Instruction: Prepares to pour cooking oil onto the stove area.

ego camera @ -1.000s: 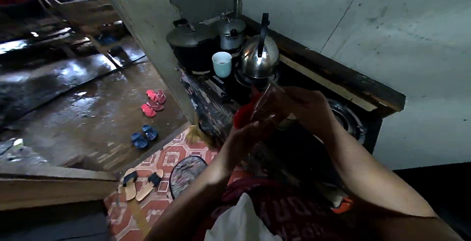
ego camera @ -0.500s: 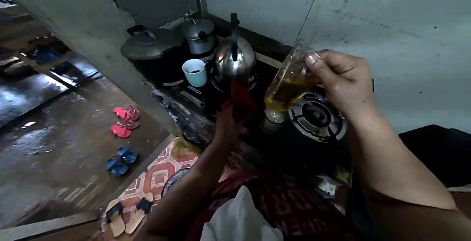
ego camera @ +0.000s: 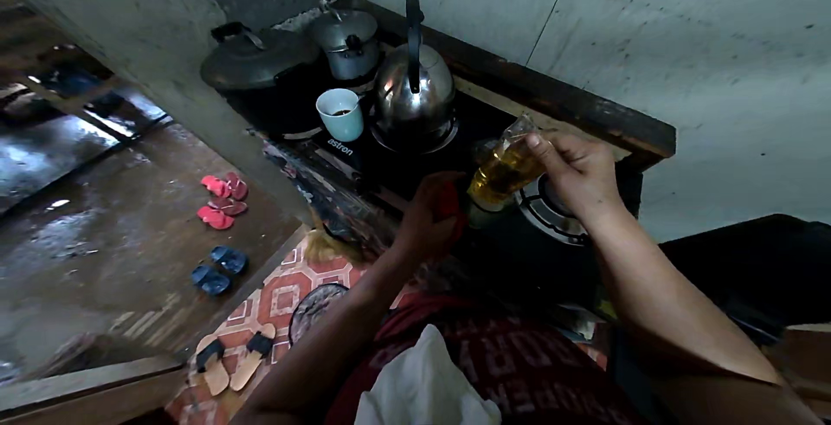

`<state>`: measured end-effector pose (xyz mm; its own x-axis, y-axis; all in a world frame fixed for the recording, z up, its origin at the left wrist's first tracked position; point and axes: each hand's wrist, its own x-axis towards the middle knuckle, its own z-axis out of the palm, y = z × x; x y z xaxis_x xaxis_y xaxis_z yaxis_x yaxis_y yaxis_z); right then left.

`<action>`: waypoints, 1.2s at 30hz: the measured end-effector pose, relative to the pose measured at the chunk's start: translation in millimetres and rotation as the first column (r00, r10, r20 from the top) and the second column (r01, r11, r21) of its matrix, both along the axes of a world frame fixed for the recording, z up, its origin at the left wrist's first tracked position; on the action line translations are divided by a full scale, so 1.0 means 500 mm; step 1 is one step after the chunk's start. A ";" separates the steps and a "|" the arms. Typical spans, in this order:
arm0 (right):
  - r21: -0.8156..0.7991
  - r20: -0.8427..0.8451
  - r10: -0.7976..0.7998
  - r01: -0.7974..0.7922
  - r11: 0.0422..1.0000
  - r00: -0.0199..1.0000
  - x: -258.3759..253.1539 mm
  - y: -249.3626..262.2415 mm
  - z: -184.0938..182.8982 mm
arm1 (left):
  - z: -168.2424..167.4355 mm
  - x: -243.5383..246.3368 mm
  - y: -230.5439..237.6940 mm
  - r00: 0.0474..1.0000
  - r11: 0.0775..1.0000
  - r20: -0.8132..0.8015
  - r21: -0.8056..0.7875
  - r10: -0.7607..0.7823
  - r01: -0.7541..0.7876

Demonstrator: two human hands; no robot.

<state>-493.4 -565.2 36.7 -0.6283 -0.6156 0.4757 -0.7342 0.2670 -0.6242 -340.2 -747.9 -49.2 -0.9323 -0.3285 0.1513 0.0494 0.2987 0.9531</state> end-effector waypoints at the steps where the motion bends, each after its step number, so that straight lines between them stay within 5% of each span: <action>1: 0.004 0.000 0.001 -0.001 1.000 1.000 0.001 0.002 0.002 | 0.005 -0.007 0.006 0.998 0.996 0.007 -0.070 -0.055 0.056; 10: 0.041 -0.036 0.027 -0.026 0.999 0.999 0.004 0.014 -0.010 | 0.041 -0.025 0.024 0.946 0.885 0.289 -0.388 -0.151 0.259; 14: -0.027 -0.040 0.030 -0.031 0.999 0.999 -0.003 0.016 -0.004 | 0.021 -0.019 0.010 0.998 0.997 0.048 -0.073 0.039 -0.036; 17: -0.127 -0.027 0.024 -0.028 0.992 0.999 -0.016 0.026 0.028 | 0.060 -0.022 0.000 0.975 0.984 0.148 0.053 0.163 -0.172; 20: -0.180 -0.083 0.021 -0.036 0.983 0.996 -0.028 0.051 0.072 | 0.096 -0.057 -0.016 0.989 0.957 0.145 -0.285 -0.019 0.060; 23: -0.189 -0.113 -0.008 -0.013 0.982 0.994 -0.029 0.086 0.108 | 0.140 -0.122 -0.001 0.912 0.707 0.388 -0.608 -0.131 0.361; 25: -0.202 -0.119 -0.023 -0.001 0.979 0.993 -0.023 0.108 0.118 | 0.165 -0.163 0.029 0.787 0.570 0.616 -0.630 -0.047 0.527; 31: -0.238 -0.121 -0.089 0.058 0.970 0.989 -0.008 0.176 0.105 | 0.210 -0.227 0.073 0.552 0.500 0.833 -0.489 0.027 0.714; 36: -0.222 -0.122 -0.169 0.139 0.965 0.978 0.005 0.215 0.091 | 0.173 -0.234 0.093 0.558 0.431 0.826 -0.532 0.077 0.729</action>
<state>-491.0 -457.8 82.3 -0.6266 -0.3928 0.6731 -0.7776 0.2573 -0.5737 -457.3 -701.5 37.2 -0.8196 -0.0776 -0.5677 -0.1332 0.9895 0.0570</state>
